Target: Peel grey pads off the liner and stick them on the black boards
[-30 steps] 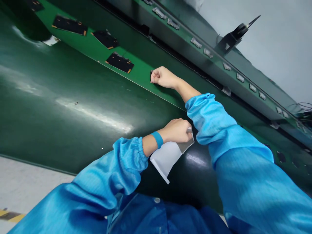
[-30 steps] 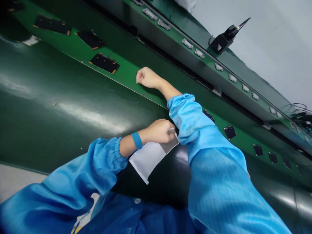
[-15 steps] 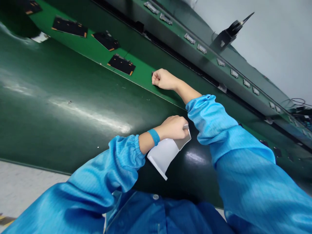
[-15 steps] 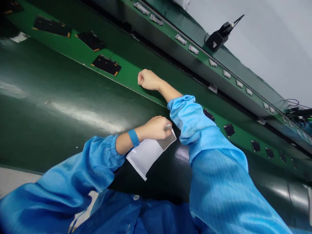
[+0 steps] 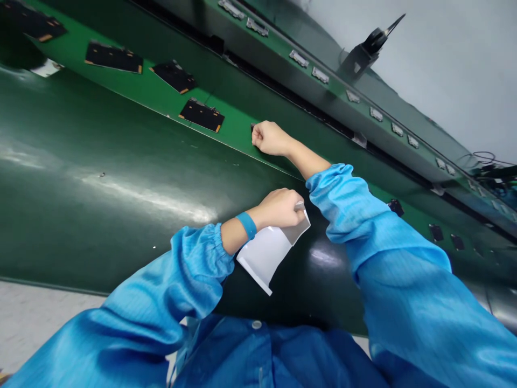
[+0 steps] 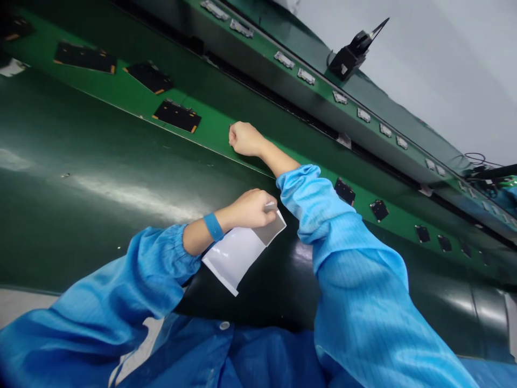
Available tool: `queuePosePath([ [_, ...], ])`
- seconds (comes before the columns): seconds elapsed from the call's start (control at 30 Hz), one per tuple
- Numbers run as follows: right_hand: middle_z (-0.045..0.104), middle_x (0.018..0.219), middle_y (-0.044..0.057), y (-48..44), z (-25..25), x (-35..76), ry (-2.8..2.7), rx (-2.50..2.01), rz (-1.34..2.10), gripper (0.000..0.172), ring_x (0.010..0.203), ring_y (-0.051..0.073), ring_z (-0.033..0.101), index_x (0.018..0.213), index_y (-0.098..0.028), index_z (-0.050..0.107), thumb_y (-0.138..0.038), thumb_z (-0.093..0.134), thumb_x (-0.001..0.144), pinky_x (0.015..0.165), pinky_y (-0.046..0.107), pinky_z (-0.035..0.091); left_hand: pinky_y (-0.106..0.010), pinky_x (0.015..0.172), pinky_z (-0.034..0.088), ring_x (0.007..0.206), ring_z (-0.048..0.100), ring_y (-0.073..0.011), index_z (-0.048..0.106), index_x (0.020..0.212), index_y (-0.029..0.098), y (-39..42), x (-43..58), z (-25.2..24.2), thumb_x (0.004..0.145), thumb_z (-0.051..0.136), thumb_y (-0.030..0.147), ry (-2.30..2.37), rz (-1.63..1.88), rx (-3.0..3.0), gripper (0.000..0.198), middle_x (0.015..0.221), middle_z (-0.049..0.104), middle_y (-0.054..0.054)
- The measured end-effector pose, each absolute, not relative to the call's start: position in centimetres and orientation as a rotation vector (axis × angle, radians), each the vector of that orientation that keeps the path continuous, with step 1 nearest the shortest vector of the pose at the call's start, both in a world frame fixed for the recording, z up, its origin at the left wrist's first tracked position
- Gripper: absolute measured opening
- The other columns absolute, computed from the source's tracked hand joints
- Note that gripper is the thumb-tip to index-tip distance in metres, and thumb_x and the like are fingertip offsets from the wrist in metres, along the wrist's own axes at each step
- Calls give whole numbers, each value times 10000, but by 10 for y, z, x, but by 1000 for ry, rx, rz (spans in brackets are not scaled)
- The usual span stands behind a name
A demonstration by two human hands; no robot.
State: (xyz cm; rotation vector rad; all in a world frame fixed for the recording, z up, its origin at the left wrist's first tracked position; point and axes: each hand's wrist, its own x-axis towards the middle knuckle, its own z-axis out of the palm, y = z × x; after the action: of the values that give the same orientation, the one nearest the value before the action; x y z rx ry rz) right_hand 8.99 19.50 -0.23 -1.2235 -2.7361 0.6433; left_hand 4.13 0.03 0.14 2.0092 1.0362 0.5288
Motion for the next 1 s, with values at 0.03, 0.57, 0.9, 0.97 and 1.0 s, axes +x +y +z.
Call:
queuePosePath([
  [0.03, 757, 881, 86, 195, -5, 91, -2744, -1234, 620, 184, 933, 259, 757, 750, -179, 624, -16, 621, 834, 953, 437, 622, -361, 654, 320, 706, 620, -227, 583, 644, 231, 1, 41, 1, 851, 615, 194, 1030, 534, 2001, 212, 680, 664, -39],
  [0.57, 714, 881, 40, 92, 22, 177, -2205, -1068, 1224, 301, 809, 189, 618, 982, -178, 656, -469, 583, 1007, 794, 320, 479, -279, 619, 356, 660, 502, -156, 634, 718, 180, 8, -22, 16, 862, 639, 437, 1270, 940, 1546, 294, 665, 586, 7],
  [0.9, 761, 1072, 82, 29, -6, 171, -1935, -1057, 872, 121, 1004, 261, 675, 1060, -231, 663, -267, 569, 992, 903, 410, 501, -238, 558, 351, 606, 483, -129, 668, 733, 178, 4, -23, 11, 823, 755, 466, 1339, 1085, 1361, 314, 655, 597, -1],
  [0.97, 735, 1010, 88, 29, -4, 170, -1962, -1072, 751, 102, 987, 270, 654, 962, -230, 652, -246, 558, 1000, 889, 425, 481, -242, 547, 321, 591, 440, -123, 654, 705, 181, 3, -21, 10, 823, 743, 465, 1362, 1062, 1398, 320, 627, 555, 9],
  [1.0, 722, 981, 87, 28, -4, 170, -1976, -1089, 706, 107, 966, 272, 642, 922, -229, 640, -230, 561, 995, 871, 427, 468, -245, 545, 311, 588, 425, -121, 651, 695, 181, 2, -20, 9, 823, 738, 467, 1371, 1055, 1413, 325, 620, 541, 11],
])
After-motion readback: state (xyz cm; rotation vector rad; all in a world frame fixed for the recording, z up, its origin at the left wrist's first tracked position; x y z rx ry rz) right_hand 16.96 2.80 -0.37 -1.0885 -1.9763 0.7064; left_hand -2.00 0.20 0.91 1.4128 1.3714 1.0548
